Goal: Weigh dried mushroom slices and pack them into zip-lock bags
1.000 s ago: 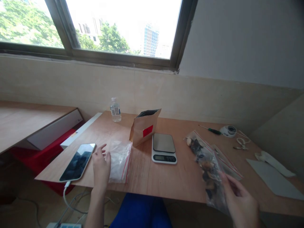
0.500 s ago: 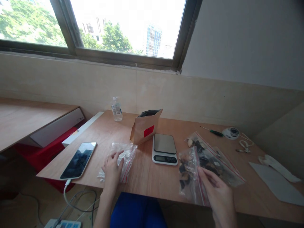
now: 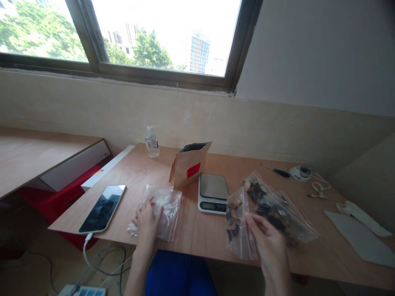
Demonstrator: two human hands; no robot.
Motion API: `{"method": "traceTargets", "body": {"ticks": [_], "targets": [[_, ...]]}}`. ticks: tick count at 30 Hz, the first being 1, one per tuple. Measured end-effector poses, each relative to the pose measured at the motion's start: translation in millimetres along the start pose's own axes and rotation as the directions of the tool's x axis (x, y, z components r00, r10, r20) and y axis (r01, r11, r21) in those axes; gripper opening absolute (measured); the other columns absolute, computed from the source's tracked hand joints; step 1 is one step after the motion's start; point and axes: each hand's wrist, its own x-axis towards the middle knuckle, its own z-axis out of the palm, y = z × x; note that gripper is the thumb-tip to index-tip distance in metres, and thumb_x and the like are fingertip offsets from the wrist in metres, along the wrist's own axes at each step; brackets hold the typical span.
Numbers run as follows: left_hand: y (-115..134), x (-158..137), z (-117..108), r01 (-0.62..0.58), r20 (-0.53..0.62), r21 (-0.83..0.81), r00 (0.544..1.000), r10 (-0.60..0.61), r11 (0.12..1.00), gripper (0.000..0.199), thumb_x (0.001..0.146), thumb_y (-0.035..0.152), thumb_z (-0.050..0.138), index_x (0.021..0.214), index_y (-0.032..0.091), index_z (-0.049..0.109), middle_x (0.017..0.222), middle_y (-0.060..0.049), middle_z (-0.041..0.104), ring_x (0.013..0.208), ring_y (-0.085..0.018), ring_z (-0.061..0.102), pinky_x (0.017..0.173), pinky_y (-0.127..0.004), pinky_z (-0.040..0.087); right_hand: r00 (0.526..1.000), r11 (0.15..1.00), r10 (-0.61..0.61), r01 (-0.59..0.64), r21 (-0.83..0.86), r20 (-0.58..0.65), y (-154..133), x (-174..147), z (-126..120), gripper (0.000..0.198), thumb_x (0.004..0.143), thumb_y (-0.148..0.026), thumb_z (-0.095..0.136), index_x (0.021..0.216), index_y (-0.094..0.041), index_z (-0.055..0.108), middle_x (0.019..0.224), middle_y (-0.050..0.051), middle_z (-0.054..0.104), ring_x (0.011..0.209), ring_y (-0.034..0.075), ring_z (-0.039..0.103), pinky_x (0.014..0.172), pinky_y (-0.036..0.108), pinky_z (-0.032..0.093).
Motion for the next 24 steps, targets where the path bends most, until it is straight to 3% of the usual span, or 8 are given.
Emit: {"method": "traceTargets", "body": {"ticks": [6, 10, 15, 18, 20, 21, 22, 24], "targets": [[4, 2, -16, -0.071, -0.019, -0.408, 0.997, 0.069, 0.91, 0.038, 0.081, 0.034, 0.041, 0.109, 0.012, 0.056, 0.09, -0.011, 0.063, 0.079, -0.025, 0.062, 0.073, -0.039, 0.048, 1.0, 0.999, 0.027, -0.028, 0.037, 0.011, 0, 1, -2, 0.039, 0.049, -0.04, 0.084, 0.075, -0.014, 0.071, 0.065, 0.001, 0.07, 0.059, 0.012, 0.062, 0.053, 0.017, 0.049], [-5, 15, -30, -0.089, -0.117, -0.336, 0.992, 0.052, 0.938, 0.041, 0.081, 0.037, 0.044, 0.113, 0.015, 0.056, 0.093, -0.01, 0.062, 0.079, -0.025, 0.062, 0.075, -0.04, 0.048, 0.999, 0.998, 0.037, -0.037, 0.054, 0.003, 0, 2, -3, 0.04, 0.047, -0.039, 0.085, 0.075, -0.014, 0.071, 0.065, 0.001, 0.07, 0.058, 0.012, 0.061, 0.053, 0.017, 0.048], [-2, 19, -28, 0.011, -0.23, -0.087, 0.973, -0.031, 0.996, 0.055, 0.079, 0.036, 0.052, 0.125, 0.005, 0.048, 0.122, -0.025, 0.051, 0.115, -0.04, 0.047, 0.09, -0.056, 0.038, 0.998, 0.998, 0.049, -0.05, 0.03, 0.029, -1, 0, -1, 0.041, 0.047, -0.042, 0.084, 0.074, -0.014, 0.07, 0.062, 0.001, 0.068, 0.056, 0.012, 0.059, 0.052, 0.018, 0.047], [22, 1, -30, -0.1, -0.245, -0.27, 0.969, 0.032, 0.958, 0.045, 0.082, 0.039, 0.05, 0.118, 0.013, 0.054, 0.122, -0.019, 0.054, 0.114, -0.036, 0.048, 0.093, -0.055, 0.036, 0.998, 1.0, 0.002, -0.001, -0.014, 0.068, -3, -3, 6, 0.039, 0.05, -0.044, 0.082, 0.071, -0.014, 0.069, 0.062, 0.002, 0.068, 0.057, 0.013, 0.059, 0.053, 0.02, 0.047], [45, -18, -32, -0.207, -0.069, -0.559, 0.977, 0.204, 0.803, 0.033, 0.084, 0.041, 0.048, 0.104, 0.018, 0.06, 0.104, -0.011, 0.063, 0.1, -0.027, 0.058, 0.088, -0.043, 0.043, 0.993, 0.998, -0.038, 0.044, -0.047, 0.109, -5, -7, 14, 0.037, 0.052, -0.045, 0.081, 0.068, -0.013, 0.068, 0.061, 0.002, 0.067, 0.056, 0.013, 0.058, 0.053, 0.02, 0.046], [57, -28, -32, -0.165, 0.079, -0.675, 0.953, 0.293, 0.719, 0.031, 0.085, 0.043, 0.047, 0.097, 0.019, 0.062, 0.094, -0.008, 0.065, 0.088, -0.023, 0.061, 0.08, -0.037, 0.047, 0.989, 0.996, -0.054, 0.063, -0.066, 0.138, -6, -10, 19, 0.037, 0.054, -0.046, 0.08, 0.066, -0.013, 0.068, 0.06, 0.002, 0.066, 0.056, 0.013, 0.057, 0.053, 0.021, 0.045], [69, -38, -32, -0.095, 0.205, -0.76, 0.904, 0.376, 0.642, 0.032, 0.086, 0.045, 0.046, 0.093, 0.018, 0.062, 0.086, -0.006, 0.064, 0.076, -0.02, 0.061, 0.071, -0.032, 0.048, 0.982, 0.993, -0.066, 0.081, -0.081, 0.174, -6, -13, 24, 0.036, 0.055, -0.046, 0.079, 0.065, -0.013, 0.067, 0.059, 0.003, 0.066, 0.055, 0.013, 0.057, 0.053, 0.021, 0.045], [88, -56, -30, 0.037, 0.343, -0.844, 0.804, 0.485, 0.536, 0.036, 0.089, 0.046, 0.04, 0.085, 0.017, 0.061, 0.07, -0.003, 0.06, 0.064, -0.016, 0.057, 0.061, -0.026, 0.045, 0.962, 0.99, -0.082, 0.109, -0.089, 0.262, -6, -21, 36, 0.035, 0.058, -0.046, 0.077, 0.064, -0.014, 0.065, 0.058, 0.003, 0.065, 0.055, 0.014, 0.058, 0.054, 0.022, 0.046]]}}
